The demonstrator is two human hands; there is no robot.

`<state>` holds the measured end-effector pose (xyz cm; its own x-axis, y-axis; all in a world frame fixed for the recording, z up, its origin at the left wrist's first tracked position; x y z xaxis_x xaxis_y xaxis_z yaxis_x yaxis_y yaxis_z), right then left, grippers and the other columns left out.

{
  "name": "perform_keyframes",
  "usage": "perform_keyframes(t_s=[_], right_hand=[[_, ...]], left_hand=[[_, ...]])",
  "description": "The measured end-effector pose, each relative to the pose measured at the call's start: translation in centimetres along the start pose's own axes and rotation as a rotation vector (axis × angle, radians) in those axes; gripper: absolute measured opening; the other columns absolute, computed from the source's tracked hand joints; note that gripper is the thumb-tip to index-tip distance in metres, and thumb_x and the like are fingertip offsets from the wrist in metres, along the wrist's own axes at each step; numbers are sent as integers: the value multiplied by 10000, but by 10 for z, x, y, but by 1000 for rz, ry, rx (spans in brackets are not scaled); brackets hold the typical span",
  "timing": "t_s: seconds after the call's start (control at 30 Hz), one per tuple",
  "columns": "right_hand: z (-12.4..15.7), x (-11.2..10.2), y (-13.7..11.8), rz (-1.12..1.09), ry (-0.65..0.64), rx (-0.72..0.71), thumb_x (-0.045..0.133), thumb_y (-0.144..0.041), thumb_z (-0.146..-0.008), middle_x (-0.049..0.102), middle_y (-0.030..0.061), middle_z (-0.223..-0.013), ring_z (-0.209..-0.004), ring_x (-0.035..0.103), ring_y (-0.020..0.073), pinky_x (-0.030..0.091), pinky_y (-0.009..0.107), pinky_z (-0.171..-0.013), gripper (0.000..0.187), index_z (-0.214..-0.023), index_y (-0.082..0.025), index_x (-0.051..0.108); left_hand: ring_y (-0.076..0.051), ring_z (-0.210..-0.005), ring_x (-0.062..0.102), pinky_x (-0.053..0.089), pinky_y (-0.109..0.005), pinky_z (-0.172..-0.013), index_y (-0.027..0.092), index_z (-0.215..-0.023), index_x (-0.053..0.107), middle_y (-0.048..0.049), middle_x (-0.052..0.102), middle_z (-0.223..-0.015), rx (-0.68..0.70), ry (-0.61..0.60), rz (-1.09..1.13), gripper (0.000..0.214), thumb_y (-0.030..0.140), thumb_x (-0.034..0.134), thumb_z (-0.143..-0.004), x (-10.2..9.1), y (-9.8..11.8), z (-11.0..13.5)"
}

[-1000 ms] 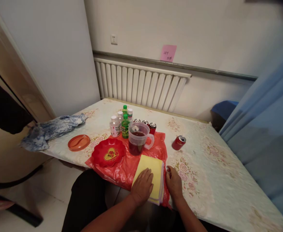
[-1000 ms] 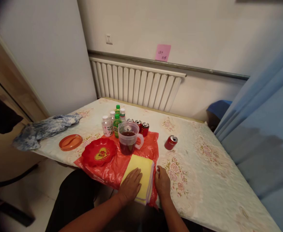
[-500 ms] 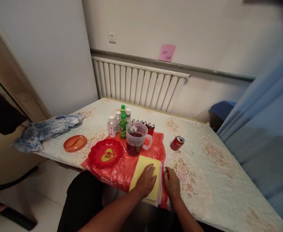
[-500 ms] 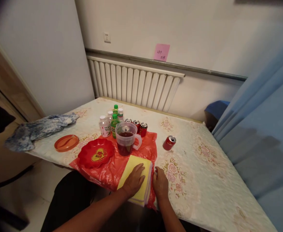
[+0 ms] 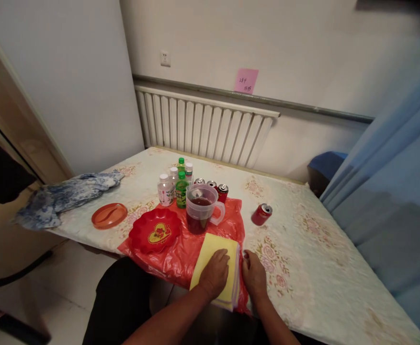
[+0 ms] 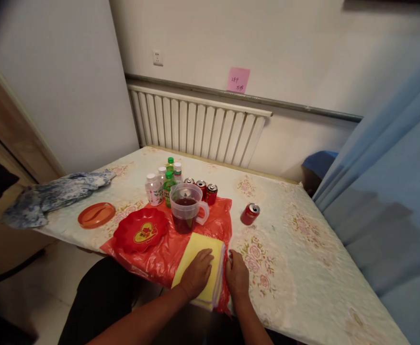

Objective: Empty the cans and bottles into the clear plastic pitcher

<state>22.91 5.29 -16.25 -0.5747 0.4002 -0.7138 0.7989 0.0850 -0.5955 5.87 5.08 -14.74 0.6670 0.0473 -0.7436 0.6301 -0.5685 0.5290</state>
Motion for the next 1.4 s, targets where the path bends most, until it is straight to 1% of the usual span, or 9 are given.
perform_keyframes(t_s=[0.23,0.33,0.43,0.53,0.63,0.9,1.03,1.2,1.4], right_hand=[[-1,0,-1,-15,13,-9,413,-253,-870,680,103,-999,-894,645,224,502,356,-821,322,-1110,-166,609],[-1,0,-1,-21,21,-12,417,-252,-871,678,95,-994,-891,644,220,503,352,-822,315,-1110,-176,607],[-2,0,0,-19,25,-12,422,-250,-868,681,92,-985,-878,648,217,509,345,-807,315,-1112,-172,606],[-2,0,-1,-14,27,-16,426,-246,-865,685,96,-982,-869,653,216,511,344,-801,316,-1109,-161,607],[-2,0,-2,-11,35,-18,427,-242,-862,690,93,-971,-859,658,214,514,340,-787,315,-1105,-165,613],[-2,0,-1,-18,40,-29,436,-229,-860,686,78,-955,-849,656,205,514,334,-792,301,-1098,-171,610],[-2,1,0,-18,40,-30,428,-237,-868,680,75,-950,-854,654,207,510,333,-793,295,-1093,-171,607],[-3,0,-1,-18,46,-19,437,-235,-859,686,72,-949,-848,658,205,510,323,-781,299,-1094,-182,614],[-3,-2,-4,-17,48,-20,435,-215,-852,687,69,-942,-848,657,203,508,319,-782,302,-1088,-178,620]], left_hand=[[-228,-1245,521,453,-481,-1080,174,-1096,602,-105,613,-1261,24,-11,-78,354,62,423,-812,2,-3,-3],[-246,-1291,491,442,-504,-1084,169,-1183,567,-121,583,-1322,41,-11,-125,378,98,423,-840,4,-9,-2],[-277,-1356,425,432,-530,-1083,131,-1272,507,-162,518,-1400,47,-4,-171,403,152,422,-878,4,-15,-1],[-291,-1380,393,419,-533,-1088,110,-1293,493,-185,494,-1423,50,1,-210,406,193,422,-902,5,-19,-2],[-288,-1380,397,401,-535,-1097,133,-1293,506,-168,505,-1422,55,3,-246,404,210,429,-904,8,-18,-1],[-283,-1371,412,388,-520,-1097,141,-1311,507,-157,509,-1425,54,4,-319,430,225,421,-899,14,-13,3],[-294,-1351,437,404,-509,-1082,133,-1297,520,-157,524,-1411,64,-2,-338,423,230,426,-897,13,-10,2],[-305,-1356,426,393,-512,-1088,111,-1303,515,-174,515,-1415,66,-31,-351,425,227,420,-905,9,-4,0],[-307,-1349,431,380,-508,-1097,107,-1281,527,-179,525,-1401,28,-87,-332,416,189,446,-881,6,-1,-5]])
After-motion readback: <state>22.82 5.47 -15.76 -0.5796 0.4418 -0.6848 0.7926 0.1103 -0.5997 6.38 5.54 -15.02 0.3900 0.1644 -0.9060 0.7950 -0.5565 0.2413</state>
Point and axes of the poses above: each hand's wrist, its own z-axis away from the middle knuckle, its own x-axis out of the palm, y = z × x, the point moved 5 cm from there along -z, towards the middle knuckle
